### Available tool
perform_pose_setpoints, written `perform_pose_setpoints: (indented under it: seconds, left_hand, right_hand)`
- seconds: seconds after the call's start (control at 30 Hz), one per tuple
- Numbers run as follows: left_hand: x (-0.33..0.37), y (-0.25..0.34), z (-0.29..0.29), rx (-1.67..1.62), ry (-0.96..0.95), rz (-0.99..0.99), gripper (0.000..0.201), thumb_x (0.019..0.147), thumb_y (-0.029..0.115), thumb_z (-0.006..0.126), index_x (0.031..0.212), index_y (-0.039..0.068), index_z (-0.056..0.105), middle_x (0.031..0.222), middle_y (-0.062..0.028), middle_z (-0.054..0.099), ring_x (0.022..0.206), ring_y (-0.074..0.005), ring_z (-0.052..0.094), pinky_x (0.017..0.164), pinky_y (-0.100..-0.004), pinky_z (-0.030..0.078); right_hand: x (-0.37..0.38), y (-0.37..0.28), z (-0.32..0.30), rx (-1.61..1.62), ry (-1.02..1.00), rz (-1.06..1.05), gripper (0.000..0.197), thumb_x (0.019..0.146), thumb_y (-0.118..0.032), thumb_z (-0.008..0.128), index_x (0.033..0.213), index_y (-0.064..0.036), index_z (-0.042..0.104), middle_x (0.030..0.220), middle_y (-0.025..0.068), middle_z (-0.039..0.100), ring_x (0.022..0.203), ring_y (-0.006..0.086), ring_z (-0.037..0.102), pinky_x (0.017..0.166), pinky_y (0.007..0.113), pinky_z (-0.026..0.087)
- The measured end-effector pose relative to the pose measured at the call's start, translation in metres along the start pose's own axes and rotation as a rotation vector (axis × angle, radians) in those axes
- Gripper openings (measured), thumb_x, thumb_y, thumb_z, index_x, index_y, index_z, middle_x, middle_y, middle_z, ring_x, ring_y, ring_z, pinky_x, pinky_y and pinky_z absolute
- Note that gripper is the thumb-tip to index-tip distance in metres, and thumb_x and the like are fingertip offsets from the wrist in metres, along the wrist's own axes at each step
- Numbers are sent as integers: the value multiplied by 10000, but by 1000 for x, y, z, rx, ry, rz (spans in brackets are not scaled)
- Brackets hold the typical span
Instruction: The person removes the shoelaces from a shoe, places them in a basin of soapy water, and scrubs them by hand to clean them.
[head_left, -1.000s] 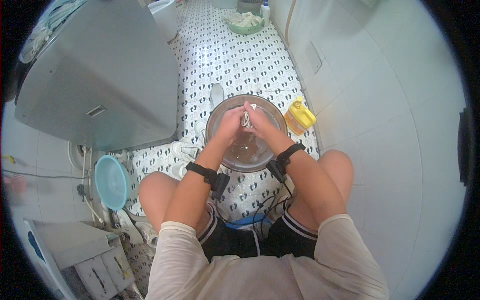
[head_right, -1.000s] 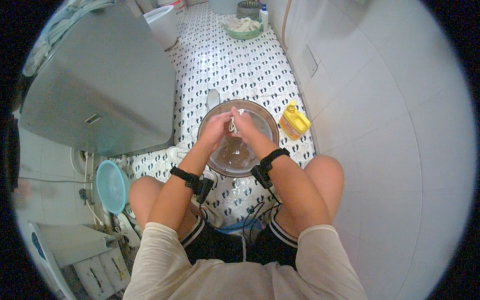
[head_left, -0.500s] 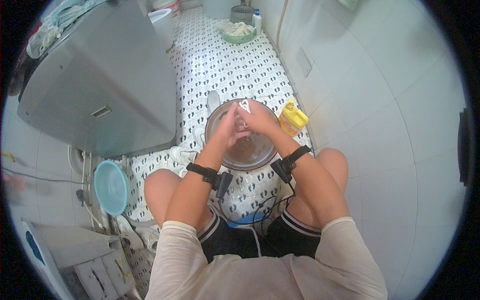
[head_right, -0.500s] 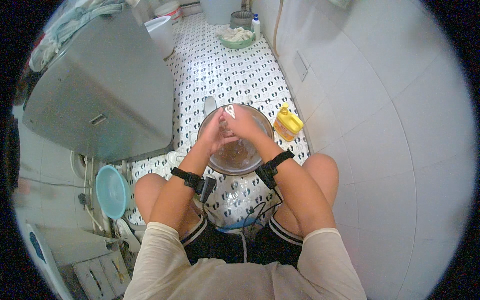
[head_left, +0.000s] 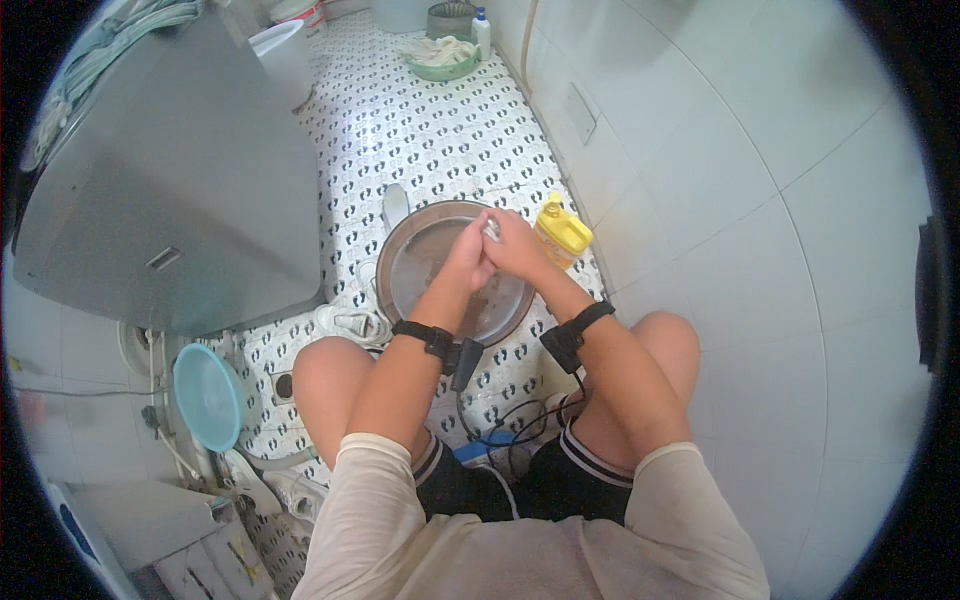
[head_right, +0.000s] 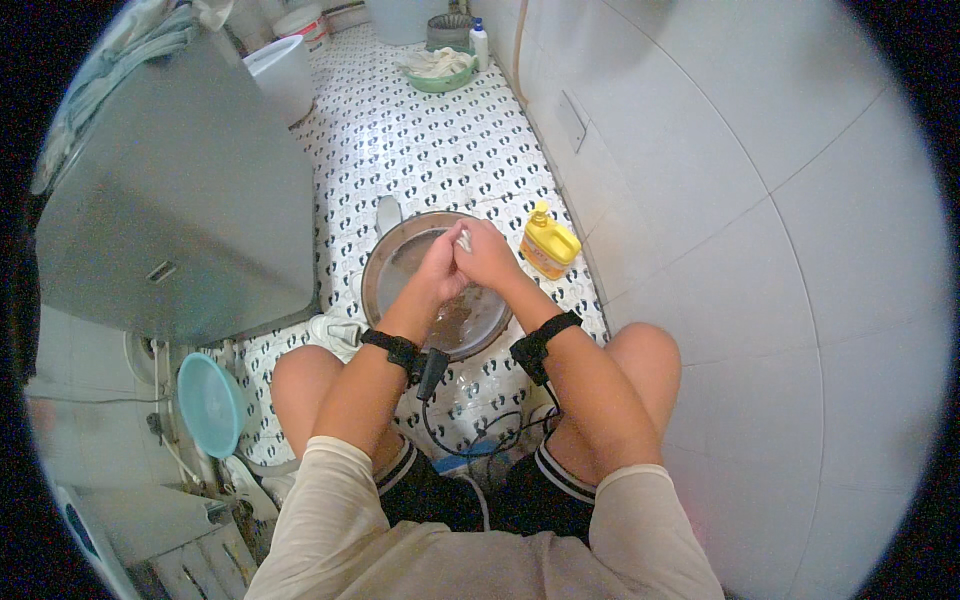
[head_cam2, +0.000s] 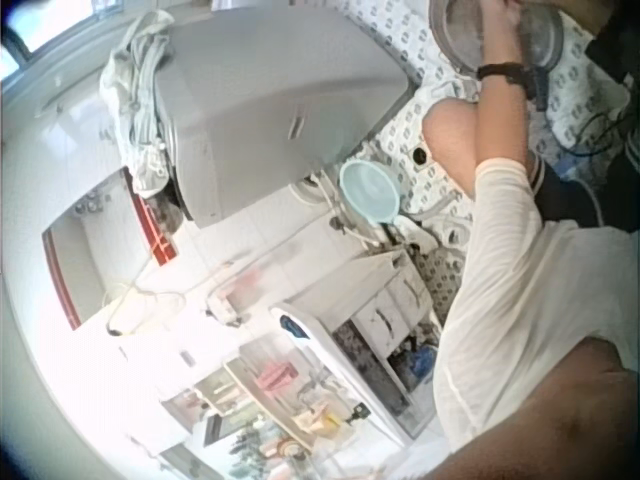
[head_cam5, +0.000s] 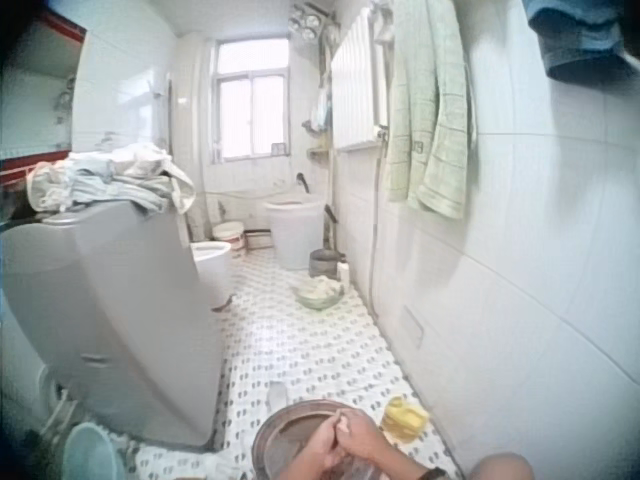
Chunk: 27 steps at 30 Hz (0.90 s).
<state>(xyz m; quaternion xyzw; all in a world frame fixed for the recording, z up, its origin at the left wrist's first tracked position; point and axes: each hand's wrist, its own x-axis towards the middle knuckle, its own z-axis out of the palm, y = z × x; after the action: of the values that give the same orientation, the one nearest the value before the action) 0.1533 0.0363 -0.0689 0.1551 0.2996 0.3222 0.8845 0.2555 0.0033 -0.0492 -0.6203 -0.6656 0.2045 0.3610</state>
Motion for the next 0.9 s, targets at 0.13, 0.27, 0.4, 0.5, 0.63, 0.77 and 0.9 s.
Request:
perform_pose_setpoints:
  seconds: [0.13,0.27,0.4,0.5,0.63,0.77,0.9]
  left_hand:
    - [34,-12,-3,-34,58,6,390,926,310,349,1143,-10,402,1055,-163,529,933,-249,566,812,-369,490]
    - [60,-27,15,23,110,-21,360,929,277,337,1126,-19,394,1040,-167,525,914,-251,573,783,-366,514]
    - [86,-38,22,-24,104,-45,298,928,221,340,1104,-3,425,1006,-120,534,913,-236,560,783,-408,496]
    - [105,-47,14,-39,35,-42,304,928,223,319,1101,-12,404,1055,-165,523,927,-264,569,793,-380,515]
    - [118,-60,15,-13,141,-64,292,927,197,296,1095,-14,407,1060,-166,523,930,-262,569,796,-380,515]
    - [132,-67,12,101,193,-40,294,925,173,271,1102,-19,408,1048,-164,524,911,-256,571,780,-385,522]
    - [148,-72,3,63,253,-30,215,884,106,333,1045,8,436,989,-146,523,821,-228,581,631,-337,549]
  right_hand:
    - [8,27,-9,62,-22,89,469,700,-256,592,1105,-30,522,1062,218,527,1000,339,510,864,373,406]
    - [16,68,-28,62,-46,139,494,679,-287,619,1089,-23,545,1045,223,552,996,340,522,864,372,412]
    - [24,93,-41,171,-78,251,449,712,-241,603,1080,11,553,1042,170,585,982,254,556,850,314,428]
    - [31,111,-44,275,-43,360,446,726,-264,598,1069,18,556,1010,183,596,950,260,575,818,316,447]
    - [33,132,-47,290,68,528,361,732,-226,597,1007,6,575,965,186,609,905,268,595,783,329,463]
    - [35,152,-48,184,172,463,245,727,-146,591,930,-8,580,918,180,604,866,290,587,762,352,463]
    - [33,169,-50,45,210,395,231,722,-132,595,923,-20,578,914,181,584,864,314,566,769,372,452]
